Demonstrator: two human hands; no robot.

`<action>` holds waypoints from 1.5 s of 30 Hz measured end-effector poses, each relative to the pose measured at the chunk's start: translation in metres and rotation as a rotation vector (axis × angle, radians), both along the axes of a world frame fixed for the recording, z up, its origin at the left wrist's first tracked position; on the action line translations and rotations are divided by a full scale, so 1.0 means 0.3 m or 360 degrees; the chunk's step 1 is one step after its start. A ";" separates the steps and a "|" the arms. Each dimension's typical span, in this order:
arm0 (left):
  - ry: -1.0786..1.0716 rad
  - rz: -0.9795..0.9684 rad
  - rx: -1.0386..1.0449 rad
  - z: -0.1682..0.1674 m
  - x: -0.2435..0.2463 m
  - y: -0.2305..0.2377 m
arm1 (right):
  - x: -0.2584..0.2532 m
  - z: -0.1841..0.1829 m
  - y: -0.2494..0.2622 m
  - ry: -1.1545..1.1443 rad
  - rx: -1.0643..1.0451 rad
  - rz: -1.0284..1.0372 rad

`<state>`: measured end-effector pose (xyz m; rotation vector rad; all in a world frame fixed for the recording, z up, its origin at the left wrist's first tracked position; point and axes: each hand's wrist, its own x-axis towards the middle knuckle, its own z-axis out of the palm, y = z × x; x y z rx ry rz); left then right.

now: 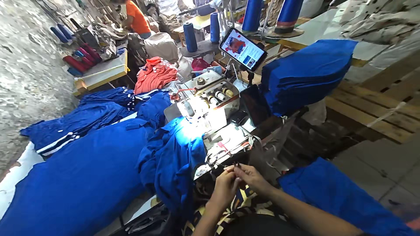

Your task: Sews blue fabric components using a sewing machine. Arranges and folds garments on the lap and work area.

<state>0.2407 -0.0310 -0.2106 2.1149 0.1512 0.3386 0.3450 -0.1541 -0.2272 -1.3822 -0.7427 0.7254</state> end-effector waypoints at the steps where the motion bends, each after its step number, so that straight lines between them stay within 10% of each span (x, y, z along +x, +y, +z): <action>1: 0.0104 -0.0065 0.0121 0.039 0.011 0.021 | 0.003 0.007 0.003 0.0112 0.0006 -0.0142; 6: -0.0068 0.0341 0.0796 0.123 0.057 0.218 | 0.078 0.036 -0.026 0.0337 0.0027 -0.0624; 13: 0.0354 0.0566 0.1007 0.070 0.087 0.217 | 0.026 0.017 -0.023 0.0159 -0.0208 -0.0252; 18: -0.0287 0.0470 0.0736 0.063 0.007 0.218 | 0.023 -0.059 -0.024 -0.0494 -0.0246 -0.0484; 23: 0.0161 0.0310 -0.0354 0.121 -0.143 0.187 | 0.190 -0.103 -0.072 -0.0863 -0.0298 -0.1306; 26: 0.0100 0.0325 -0.0661 0.133 -0.207 0.182 | 0.281 -0.097 -0.113 -0.0663 -0.0635 -0.1126; 38: 0.0311 0.0330 -0.0293 0.049 -0.029 0.132 | 0.582 0.087 -0.216 -0.2042 -0.0597 -0.1577; 45: 0.0545 0.0517 -0.0347 0.029 -0.095 0.133 | 0.517 0.132 -0.174 -0.1329 -0.1244 -0.1158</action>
